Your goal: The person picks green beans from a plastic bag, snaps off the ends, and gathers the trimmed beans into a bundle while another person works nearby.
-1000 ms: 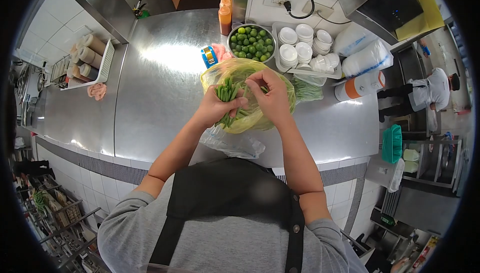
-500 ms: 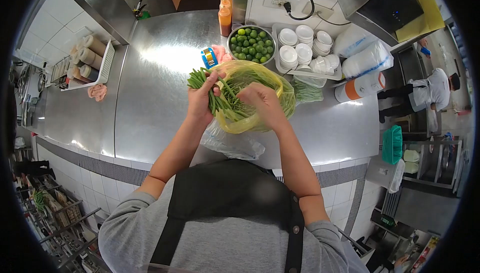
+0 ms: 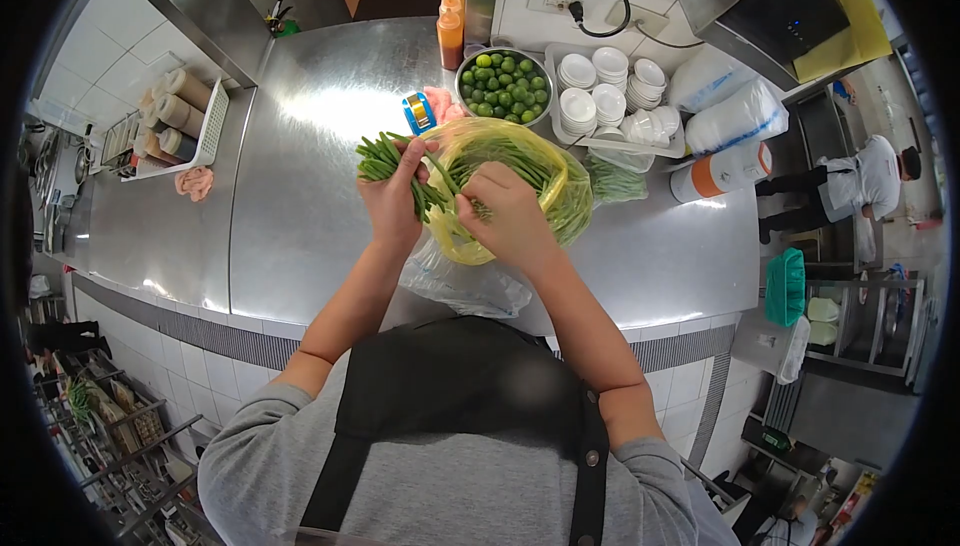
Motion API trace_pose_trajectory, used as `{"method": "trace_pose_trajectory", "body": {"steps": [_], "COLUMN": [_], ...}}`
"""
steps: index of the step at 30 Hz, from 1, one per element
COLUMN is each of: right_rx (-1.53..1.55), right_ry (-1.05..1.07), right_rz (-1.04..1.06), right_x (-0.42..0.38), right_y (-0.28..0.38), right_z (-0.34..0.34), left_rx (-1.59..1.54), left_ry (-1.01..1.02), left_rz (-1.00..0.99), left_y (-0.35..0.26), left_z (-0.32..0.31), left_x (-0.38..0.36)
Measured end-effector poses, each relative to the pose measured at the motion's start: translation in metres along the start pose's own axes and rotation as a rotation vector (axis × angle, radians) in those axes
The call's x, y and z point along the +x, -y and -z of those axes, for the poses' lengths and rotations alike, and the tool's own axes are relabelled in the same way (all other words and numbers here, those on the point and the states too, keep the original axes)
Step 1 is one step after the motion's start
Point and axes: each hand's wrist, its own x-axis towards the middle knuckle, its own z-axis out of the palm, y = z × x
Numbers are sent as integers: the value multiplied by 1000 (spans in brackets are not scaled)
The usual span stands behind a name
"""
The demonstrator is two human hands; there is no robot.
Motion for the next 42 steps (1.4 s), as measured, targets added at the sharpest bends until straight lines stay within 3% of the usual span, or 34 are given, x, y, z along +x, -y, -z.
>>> {"method": "trace_pose_trajectory", "body": {"steps": [2,6,9,12,14,16,18,21,22,24,31,34,36,42], "right_rx": [112,310,436,401,35,-121,-395,-267,-266,-254,-243,-72,242,498], "right_ry": [-41,57,57,-32,51,36,213,351,351,370,322,183,-60,-149], "right_rz": [-181,-210,-163,-232,-462,-480,-569,-533,-535,-435,-369,-428,-517,-481], "right_x": [-3,3,3,6,0,-6,-13,-21,-26,-31,-26,-19,-15,-8], "right_y": [2,19,21,14,-12,-22,-23,-22,-24,-27,-35,-35,-30,-26], "right_z": [0,14,17,22,26,19,15,2,-4,-12,-8,-1,2,2], "left_rx": [28,46,-70,-96,-116,-138,-272,-293,-292,-238,-123,-35,217,500], "left_ry": [59,115,117,123,96,66,29,-13,-14,172,131,163,281,430], "left_rz": [43,203,436,412,460,498,627,644,646,644,541,484,419,233], "left_y": [2,0,9,18,13,10,10,14,17,18,4,2,1,8], "left_z": [4,4,7,14,12,12,13,14,18,24,11,10,9,2], "left_x": [4,6,11,16,14,15,18,19,19,20,9,6,2,-11]}}
